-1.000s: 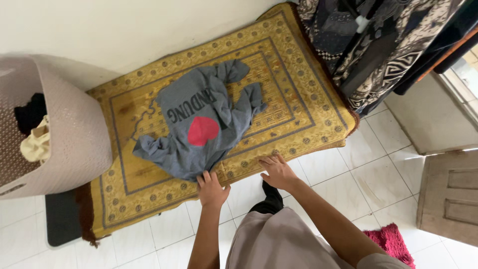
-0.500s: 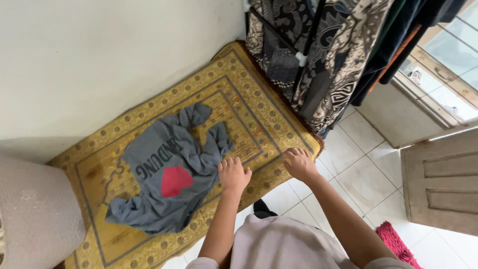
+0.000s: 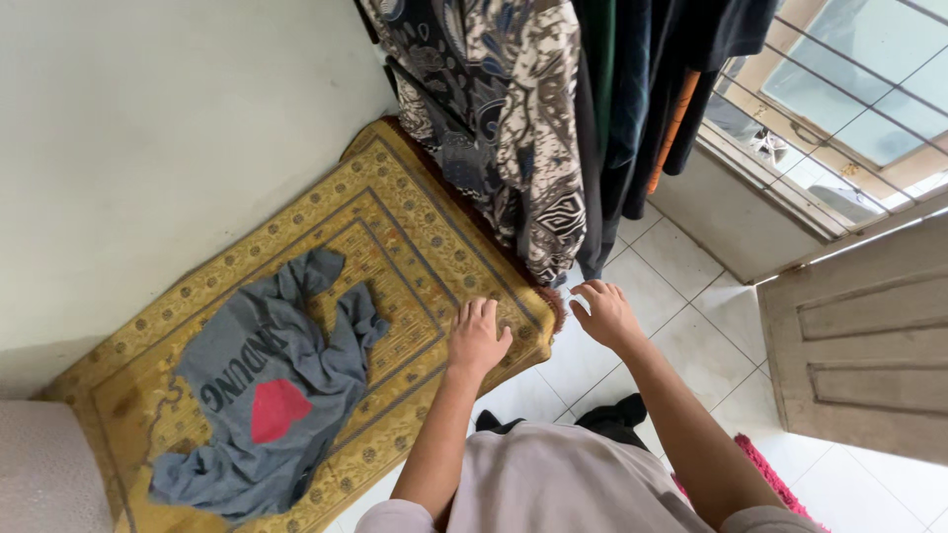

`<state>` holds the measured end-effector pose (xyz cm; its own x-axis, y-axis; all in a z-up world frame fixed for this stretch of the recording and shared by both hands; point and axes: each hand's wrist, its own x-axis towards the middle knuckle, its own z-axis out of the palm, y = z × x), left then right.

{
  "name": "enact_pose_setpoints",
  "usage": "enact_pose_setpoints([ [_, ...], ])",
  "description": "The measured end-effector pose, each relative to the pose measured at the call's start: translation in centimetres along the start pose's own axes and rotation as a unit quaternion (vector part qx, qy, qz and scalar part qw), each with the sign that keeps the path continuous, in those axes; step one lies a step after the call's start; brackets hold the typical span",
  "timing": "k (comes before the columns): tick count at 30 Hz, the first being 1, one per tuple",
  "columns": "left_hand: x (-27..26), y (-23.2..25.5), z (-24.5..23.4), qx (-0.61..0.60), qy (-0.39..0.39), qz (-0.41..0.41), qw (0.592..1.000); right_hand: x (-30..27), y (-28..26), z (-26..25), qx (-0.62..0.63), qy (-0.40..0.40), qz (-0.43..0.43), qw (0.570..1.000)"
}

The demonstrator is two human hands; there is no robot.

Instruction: The person takes clothes from a laundry basket, folds them on a patterned rug, places them on hangers, and hangs them on a clothing rack. The person repeats this process for multiple garments.

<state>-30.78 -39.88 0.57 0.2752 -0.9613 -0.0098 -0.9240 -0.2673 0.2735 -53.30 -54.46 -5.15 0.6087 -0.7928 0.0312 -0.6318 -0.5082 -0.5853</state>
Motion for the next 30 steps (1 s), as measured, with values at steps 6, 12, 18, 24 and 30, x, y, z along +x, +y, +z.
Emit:
enact_pose_setpoints([
  [6,4.8,8.4,3.6,-0.029,0.072,0.043,0.996,1.1,5.3,-6.4,0.012,-0.022,-0.031,0.999],
  [12,9.4,17.5,3.4,-0.060,0.087,0.069,0.992,2.1,10.2,-13.1,0.023,-0.011,-0.059,0.998],
  [18,13.6,24.1,1.6,-0.063,0.135,0.129,0.980,3.6,13.3,-18.5,0.066,0.025,-0.064,0.995],
  [24,18.7,27.4,-0.4,-0.057,0.157,0.164,0.972,7.0,15.0,-22.5,0.087,0.041,-0.039,0.995],
  [30,25.4,29.1,-0.2,-0.083,0.187,0.190,0.960,11.7,16.9,-26.3,0.104,0.083,-0.044,0.990],
])
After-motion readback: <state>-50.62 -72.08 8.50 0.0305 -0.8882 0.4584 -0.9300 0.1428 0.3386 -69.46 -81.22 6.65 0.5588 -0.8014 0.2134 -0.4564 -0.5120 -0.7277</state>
